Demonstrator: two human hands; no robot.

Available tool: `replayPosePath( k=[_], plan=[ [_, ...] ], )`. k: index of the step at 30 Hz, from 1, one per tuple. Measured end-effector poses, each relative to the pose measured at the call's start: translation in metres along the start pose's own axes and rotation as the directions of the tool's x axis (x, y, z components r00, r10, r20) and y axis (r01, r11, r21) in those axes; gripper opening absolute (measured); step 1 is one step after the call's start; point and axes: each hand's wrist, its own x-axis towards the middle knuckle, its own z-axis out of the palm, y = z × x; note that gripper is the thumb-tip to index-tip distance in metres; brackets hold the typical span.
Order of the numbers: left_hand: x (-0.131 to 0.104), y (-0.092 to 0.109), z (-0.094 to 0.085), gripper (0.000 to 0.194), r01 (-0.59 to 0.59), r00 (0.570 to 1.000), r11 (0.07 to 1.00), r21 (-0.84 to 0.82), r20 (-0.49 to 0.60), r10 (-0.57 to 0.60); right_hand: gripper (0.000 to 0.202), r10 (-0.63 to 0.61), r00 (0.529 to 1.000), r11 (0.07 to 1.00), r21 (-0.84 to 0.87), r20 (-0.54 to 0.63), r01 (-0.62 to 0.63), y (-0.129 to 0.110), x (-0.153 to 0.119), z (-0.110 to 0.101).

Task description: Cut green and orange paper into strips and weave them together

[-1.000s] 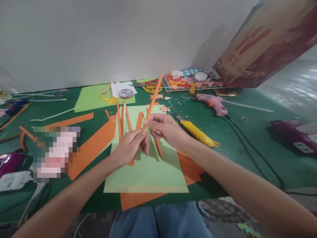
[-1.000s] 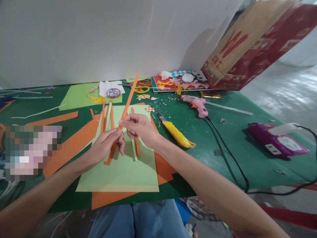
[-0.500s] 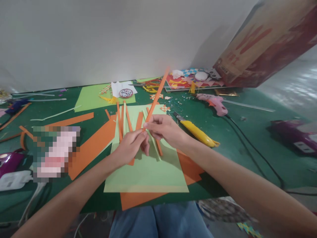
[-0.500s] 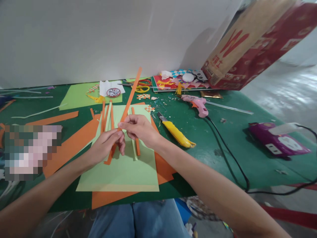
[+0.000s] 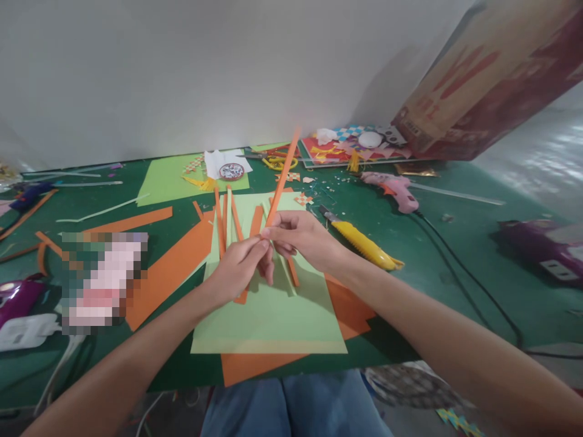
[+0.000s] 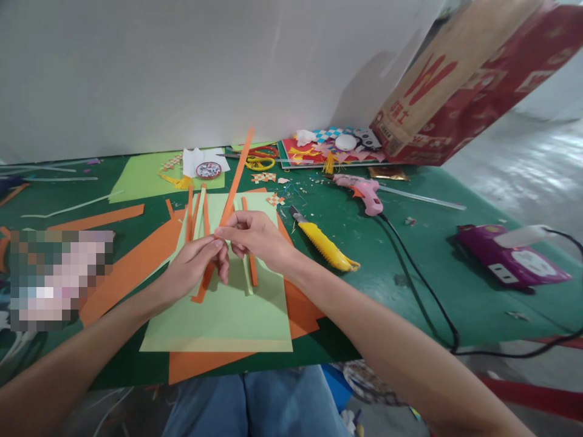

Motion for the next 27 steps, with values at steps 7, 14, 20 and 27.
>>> replayPosePath(
  k=[7,14,20,27],
  plan=[
    [-0.0002,-0.0008,-0.0004,0.034,-0.006,1.000,1.000,0.001,0.007,0.006,0.036,0.003,0.999,1.000,0.017,-0.053,-0.002,-0.0007,0.0011,-0.0017],
    [0.0001,-0.0014,-0.0001,0.032,-0.006,1.000,1.000,-0.003,-0.005,0.006,0.032,0.016,1.000,0.999,-0.035,0.018,-0.015,0.0000,-0.0006,-0.0022],
    [0.0010,-0.0015,-0.0004,0.033,-0.001,1.000,1.000,-0.006,-0.011,0.001,0.034,-0.006,1.000,1.000,-0.019,-0.009,0.006,-0.0015,-0.0002,-0.0021],
    [0.0000,-0.0016,-0.0001,0.034,-0.005,0.999,1.000,0.013,-0.035,0.006,0.033,0.005,1.000,1.000,0.013,-0.018,-0.005,-0.0013,0.0008,-0.0034]
  ],
)
